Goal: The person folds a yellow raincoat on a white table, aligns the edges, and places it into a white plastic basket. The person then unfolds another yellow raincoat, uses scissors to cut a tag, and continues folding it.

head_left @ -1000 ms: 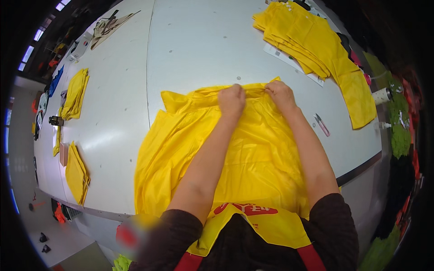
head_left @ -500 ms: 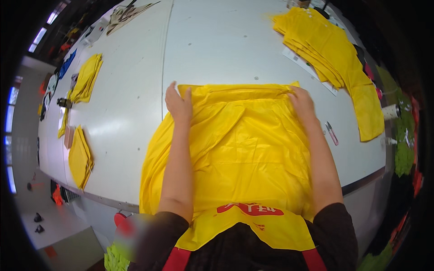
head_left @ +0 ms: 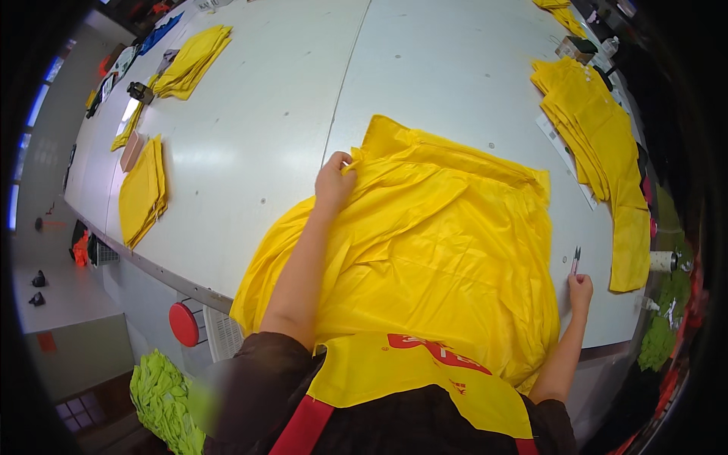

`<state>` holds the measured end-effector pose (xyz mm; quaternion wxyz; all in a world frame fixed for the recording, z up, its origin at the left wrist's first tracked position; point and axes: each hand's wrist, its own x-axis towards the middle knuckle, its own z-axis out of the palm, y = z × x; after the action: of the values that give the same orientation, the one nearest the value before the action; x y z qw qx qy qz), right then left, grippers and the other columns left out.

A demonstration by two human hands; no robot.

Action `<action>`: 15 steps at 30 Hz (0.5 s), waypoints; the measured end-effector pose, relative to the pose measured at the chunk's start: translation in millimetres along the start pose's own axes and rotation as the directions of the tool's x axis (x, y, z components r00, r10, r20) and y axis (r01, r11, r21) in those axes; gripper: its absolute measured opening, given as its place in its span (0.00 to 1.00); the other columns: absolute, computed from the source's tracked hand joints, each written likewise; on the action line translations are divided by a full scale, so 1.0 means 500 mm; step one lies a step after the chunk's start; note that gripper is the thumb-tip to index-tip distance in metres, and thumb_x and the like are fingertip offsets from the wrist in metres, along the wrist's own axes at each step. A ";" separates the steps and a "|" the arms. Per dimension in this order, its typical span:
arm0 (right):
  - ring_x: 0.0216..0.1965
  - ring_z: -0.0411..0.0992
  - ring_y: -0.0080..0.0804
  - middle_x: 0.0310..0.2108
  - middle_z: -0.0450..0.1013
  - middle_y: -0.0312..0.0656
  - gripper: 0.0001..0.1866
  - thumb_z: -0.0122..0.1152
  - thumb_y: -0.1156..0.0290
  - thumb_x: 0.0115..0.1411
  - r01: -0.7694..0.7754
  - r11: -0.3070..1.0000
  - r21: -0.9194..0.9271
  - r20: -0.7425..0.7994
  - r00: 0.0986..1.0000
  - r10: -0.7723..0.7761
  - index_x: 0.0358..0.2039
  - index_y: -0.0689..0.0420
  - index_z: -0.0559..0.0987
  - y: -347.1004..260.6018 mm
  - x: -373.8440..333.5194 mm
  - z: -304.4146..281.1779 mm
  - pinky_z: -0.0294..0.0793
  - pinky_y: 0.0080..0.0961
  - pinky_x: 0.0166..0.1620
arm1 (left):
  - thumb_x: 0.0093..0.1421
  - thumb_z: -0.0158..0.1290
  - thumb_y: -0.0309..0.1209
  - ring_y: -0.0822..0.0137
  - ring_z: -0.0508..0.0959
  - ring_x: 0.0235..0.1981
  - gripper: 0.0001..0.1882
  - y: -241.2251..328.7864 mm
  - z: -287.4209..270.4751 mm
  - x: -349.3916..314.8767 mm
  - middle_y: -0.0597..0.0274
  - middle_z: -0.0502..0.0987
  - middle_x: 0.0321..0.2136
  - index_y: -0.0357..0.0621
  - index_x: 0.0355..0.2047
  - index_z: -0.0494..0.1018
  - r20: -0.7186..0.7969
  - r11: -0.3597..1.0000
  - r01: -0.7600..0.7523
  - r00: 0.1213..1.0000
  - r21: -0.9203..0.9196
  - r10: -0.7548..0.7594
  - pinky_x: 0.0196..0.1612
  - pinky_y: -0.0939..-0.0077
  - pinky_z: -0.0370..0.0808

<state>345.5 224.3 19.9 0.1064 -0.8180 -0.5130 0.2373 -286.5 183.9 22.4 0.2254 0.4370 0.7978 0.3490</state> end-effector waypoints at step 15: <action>0.17 0.55 0.13 0.19 0.59 0.28 0.14 0.47 0.63 0.62 0.256 0.578 0.775 0.212 0.757 -0.619 0.44 0.58 0.70 -0.593 -0.210 0.102 0.53 0.10 0.18 | 0.41 0.51 0.16 0.61 0.76 0.35 0.13 -0.023 0.052 -0.081 0.63 0.78 0.35 0.45 0.29 0.70 -0.428 0.877 -0.479 0.802 -0.044 0.417 0.36 0.71 0.74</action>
<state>48.3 261.3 128.7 0.3420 -0.4722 -0.5829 0.5659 -254.6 154.0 -1.1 -0.0019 0.5131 0.6719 0.5341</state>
